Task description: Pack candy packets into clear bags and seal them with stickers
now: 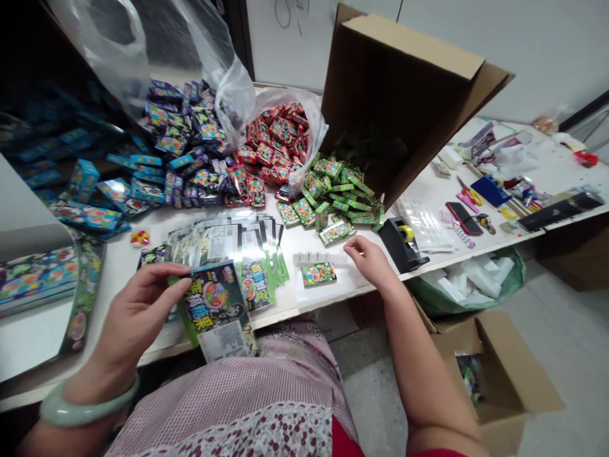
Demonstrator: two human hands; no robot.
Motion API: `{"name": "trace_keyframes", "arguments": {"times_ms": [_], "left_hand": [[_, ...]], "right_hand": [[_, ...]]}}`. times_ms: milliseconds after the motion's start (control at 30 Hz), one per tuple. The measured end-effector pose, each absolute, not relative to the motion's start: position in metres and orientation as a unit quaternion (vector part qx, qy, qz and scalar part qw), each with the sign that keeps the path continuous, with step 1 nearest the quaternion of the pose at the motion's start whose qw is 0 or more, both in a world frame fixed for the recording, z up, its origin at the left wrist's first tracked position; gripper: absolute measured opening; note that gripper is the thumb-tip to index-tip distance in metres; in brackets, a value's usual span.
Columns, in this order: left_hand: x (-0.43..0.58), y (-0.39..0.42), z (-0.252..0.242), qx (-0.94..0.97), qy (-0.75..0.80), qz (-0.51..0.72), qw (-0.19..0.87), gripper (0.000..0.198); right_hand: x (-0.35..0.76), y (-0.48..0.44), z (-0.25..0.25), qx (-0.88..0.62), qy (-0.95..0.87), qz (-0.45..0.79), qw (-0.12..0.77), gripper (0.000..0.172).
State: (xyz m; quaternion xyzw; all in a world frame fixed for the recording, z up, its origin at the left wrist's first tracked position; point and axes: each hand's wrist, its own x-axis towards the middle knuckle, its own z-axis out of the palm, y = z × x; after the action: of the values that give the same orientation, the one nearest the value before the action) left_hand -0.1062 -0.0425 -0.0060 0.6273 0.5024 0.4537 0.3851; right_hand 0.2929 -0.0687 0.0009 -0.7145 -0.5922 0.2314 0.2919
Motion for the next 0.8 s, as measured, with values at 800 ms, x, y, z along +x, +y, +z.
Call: {"name": "trace_keyframes", "arguments": {"times_ms": [800], "left_hand": [[-0.095, -0.051, 0.003, 0.611, 0.411, 0.510, 0.444, 0.006]], "right_hand": [[0.094, 0.015, 0.069, -0.453, -0.758, 0.462, 0.086, 0.021]]}}
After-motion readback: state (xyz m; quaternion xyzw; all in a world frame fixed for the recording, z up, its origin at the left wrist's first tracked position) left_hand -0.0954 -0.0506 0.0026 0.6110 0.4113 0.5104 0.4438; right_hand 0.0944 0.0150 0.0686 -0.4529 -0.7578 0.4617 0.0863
